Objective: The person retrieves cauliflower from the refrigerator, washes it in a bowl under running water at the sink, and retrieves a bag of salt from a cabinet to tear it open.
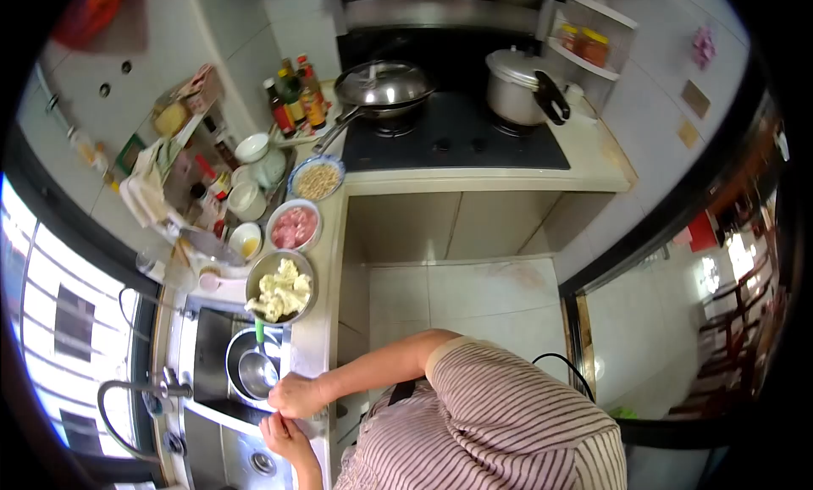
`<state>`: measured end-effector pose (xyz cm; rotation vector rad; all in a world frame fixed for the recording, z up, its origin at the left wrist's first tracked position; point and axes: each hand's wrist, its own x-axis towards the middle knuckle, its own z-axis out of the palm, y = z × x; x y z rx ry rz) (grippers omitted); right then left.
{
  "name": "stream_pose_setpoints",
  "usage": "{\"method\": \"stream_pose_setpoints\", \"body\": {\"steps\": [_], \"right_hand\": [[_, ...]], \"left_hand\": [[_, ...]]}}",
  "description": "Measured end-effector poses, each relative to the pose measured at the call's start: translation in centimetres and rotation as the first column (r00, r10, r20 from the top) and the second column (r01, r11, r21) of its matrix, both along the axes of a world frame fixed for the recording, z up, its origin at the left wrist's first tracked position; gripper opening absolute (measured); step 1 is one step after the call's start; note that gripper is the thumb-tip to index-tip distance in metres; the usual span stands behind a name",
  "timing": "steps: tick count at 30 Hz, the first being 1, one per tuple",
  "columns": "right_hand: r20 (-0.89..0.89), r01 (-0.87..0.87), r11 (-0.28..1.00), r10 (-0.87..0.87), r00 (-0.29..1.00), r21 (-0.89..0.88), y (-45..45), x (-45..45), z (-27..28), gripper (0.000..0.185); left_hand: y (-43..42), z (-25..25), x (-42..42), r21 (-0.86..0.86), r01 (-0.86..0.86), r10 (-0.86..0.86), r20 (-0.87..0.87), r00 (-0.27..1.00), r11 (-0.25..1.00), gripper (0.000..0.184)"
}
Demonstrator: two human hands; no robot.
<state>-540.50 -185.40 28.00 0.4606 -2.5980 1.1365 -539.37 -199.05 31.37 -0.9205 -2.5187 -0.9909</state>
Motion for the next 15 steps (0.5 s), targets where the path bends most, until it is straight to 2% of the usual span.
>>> {"method": "stream_pose_setpoints", "body": {"steps": [1,3,5,7,9,12,13,15], "right_hand": [[0.069,0.024,1.0,-0.024,0.997,-0.006,-0.4,-0.2,0.1,0.016],[0.145,0.09,0.987,-0.07,0.987,-0.137,-0.5,-0.1,0.1,0.017],[0.238,0.145,0.972,-0.099,0.966,-0.185,-0.5,0.0,0.3,0.018],[0.379,0.15,0.975,-0.079,0.922,-0.161,-0.4,-0.3,0.8,0.022],[0.51,0.145,0.963,-0.01,0.86,-0.226,-0.5,-1.1,-0.6,0.025],[0.36,0.008,0.967,0.087,0.929,-0.255,-0.5,-1.4,-3.0,0.021],[0.473,0.128,0.915,0.075,0.878,-0.382,-0.8,-1.4,-3.3,0.022],[0.454,0.17,0.898,0.036,0.89,-0.406,-0.7,-0.5,-2.1,0.023]], "left_hand": [[-0.2,-0.3,0.1,-0.015,-0.027,0.027,-0.024,0.999,1.0,0.004],[-1.0,-1.5,-0.5,-0.032,0.023,-0.025,-0.082,0.996,0.999,0.002],[-0.8,-1.3,-0.6,-0.049,0.055,-0.064,-0.207,0.976,0.997,0.004],[-0.8,-1.6,-0.6,-0.06,0.046,-0.06,-0.262,0.963,0.997,0.004],[-1.1,-2.0,-0.4,-0.074,0.04,-0.06,-0.286,0.956,0.996,0.007],[-1.1,-1.9,0.0,-0.051,0.022,-0.037,-0.307,0.951,0.998,0.01],[-1.0,-1.6,0.2,-0.039,-0.026,0.015,-0.261,0.965,0.999,0.008],[-0.8,-1.5,0.1,0.016,-0.08,0.082,-0.19,0.978,0.997,0.007]]}}
